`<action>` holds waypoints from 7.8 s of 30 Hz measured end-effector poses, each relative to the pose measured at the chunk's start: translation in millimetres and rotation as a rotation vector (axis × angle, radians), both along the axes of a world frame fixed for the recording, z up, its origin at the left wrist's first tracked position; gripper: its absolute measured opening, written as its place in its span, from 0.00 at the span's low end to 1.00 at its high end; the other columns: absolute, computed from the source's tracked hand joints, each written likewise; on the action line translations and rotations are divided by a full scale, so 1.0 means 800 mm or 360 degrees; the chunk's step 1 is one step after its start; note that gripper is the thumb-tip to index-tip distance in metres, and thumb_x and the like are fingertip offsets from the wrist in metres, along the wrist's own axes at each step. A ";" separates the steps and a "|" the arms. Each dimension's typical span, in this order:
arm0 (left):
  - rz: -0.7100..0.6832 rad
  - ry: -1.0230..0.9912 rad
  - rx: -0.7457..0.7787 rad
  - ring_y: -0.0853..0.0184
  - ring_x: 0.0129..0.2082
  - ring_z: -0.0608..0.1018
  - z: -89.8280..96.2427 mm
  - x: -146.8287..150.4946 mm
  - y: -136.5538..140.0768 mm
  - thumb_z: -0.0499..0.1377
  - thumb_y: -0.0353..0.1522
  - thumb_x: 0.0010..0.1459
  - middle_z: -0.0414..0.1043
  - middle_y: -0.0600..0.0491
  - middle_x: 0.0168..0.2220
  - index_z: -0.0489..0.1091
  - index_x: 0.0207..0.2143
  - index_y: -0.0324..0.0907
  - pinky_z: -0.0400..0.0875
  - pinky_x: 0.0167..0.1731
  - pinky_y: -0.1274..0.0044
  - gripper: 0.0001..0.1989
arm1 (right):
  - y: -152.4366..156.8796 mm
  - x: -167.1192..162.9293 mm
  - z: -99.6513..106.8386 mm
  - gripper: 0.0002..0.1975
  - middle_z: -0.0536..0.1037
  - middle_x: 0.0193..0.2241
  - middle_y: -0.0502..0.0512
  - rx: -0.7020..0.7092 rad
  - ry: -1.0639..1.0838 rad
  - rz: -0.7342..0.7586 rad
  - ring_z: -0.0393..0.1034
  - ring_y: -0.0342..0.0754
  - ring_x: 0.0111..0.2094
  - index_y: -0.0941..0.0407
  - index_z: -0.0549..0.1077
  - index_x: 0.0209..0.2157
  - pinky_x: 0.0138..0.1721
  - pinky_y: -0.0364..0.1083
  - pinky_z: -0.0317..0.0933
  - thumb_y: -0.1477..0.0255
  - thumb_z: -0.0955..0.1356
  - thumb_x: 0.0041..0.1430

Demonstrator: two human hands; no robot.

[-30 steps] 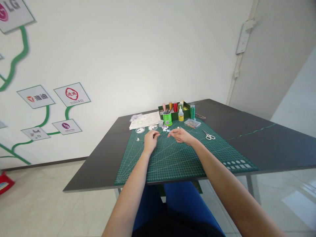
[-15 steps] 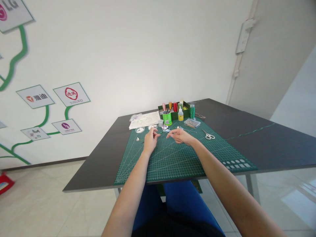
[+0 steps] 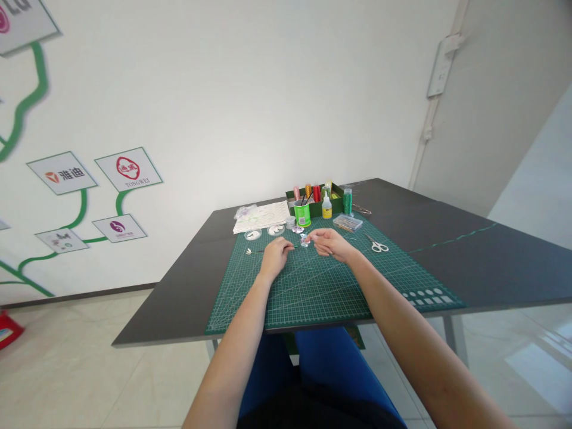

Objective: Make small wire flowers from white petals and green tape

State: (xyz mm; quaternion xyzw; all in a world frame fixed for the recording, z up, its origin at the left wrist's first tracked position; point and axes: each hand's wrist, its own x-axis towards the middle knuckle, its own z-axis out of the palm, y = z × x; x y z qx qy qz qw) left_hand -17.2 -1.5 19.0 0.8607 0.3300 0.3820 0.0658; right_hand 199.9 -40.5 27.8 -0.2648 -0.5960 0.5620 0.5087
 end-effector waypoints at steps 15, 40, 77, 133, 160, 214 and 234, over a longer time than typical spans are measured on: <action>-0.0302 -0.0087 -0.0192 0.67 0.32 0.76 0.012 0.012 -0.012 0.60 0.32 0.61 0.76 0.51 0.30 0.77 0.29 0.41 0.67 0.38 0.75 0.09 | 0.008 0.004 -0.004 0.21 0.52 0.09 0.37 -0.0031 0.0086 -0.0260 0.39 0.35 0.13 0.62 0.75 0.45 0.16 0.40 0.38 0.60 0.70 0.56; -0.0031 -0.0709 -0.0309 0.69 0.27 0.74 0.008 0.007 -0.002 0.63 0.31 0.54 0.76 0.53 0.28 0.76 0.28 0.40 0.68 0.31 0.77 0.04 | 0.020 -0.009 -0.026 0.25 0.52 0.09 0.37 -0.0026 -0.0785 -0.0217 0.46 0.37 0.10 0.66 0.74 0.48 0.13 0.39 0.43 0.60 0.64 0.58; 0.0274 -0.0567 -0.0217 0.68 0.31 0.76 -0.005 0.001 0.012 0.62 0.26 0.55 0.78 0.52 0.31 0.76 0.30 0.40 0.68 0.35 0.76 0.04 | 0.015 -0.011 -0.024 0.23 0.55 0.08 0.38 -0.0071 -0.0714 0.0100 0.46 0.36 0.10 0.66 0.76 0.44 0.15 0.38 0.47 0.60 0.66 0.59; -0.0339 -0.0168 -0.0221 0.68 0.32 0.76 0.006 0.019 -0.016 0.62 0.29 0.58 0.76 0.53 0.30 0.77 0.30 0.42 0.68 0.38 0.76 0.04 | 0.012 0.021 -0.009 0.33 0.51 0.05 0.35 -0.0404 -0.0220 0.0094 0.35 0.36 0.08 0.65 0.63 0.61 0.10 0.38 0.36 0.62 0.67 0.58; -0.0138 -0.0714 -0.0231 0.67 0.29 0.76 0.004 0.017 -0.007 0.63 0.31 0.56 0.77 0.51 0.29 0.77 0.30 0.40 0.70 0.33 0.76 0.04 | 0.012 0.007 -0.024 0.24 0.52 0.05 0.36 -0.0589 -0.0279 0.0272 0.35 0.38 0.08 0.63 0.65 0.57 0.09 0.37 0.37 0.68 0.63 0.62; -0.0006 -0.0781 -0.0452 0.71 0.23 0.73 -0.004 0.004 0.012 0.61 0.35 0.55 0.75 0.52 0.29 0.76 0.34 0.39 0.67 0.26 0.78 0.08 | 0.011 -0.036 -0.028 0.25 0.67 0.11 0.43 -0.0081 -0.0391 -0.0020 0.55 0.36 0.12 0.65 0.72 0.51 0.13 0.36 0.48 0.63 0.69 0.57; 0.0041 -0.0736 -0.0394 0.70 0.25 0.73 -0.010 0.003 0.015 0.60 0.32 0.56 0.76 0.51 0.32 0.76 0.36 0.39 0.68 0.28 0.77 0.08 | 0.015 -0.028 -0.029 0.25 0.61 0.08 0.40 0.0061 -0.0409 -0.0074 0.49 0.37 0.10 0.65 0.74 0.50 0.14 0.38 0.46 0.62 0.67 0.58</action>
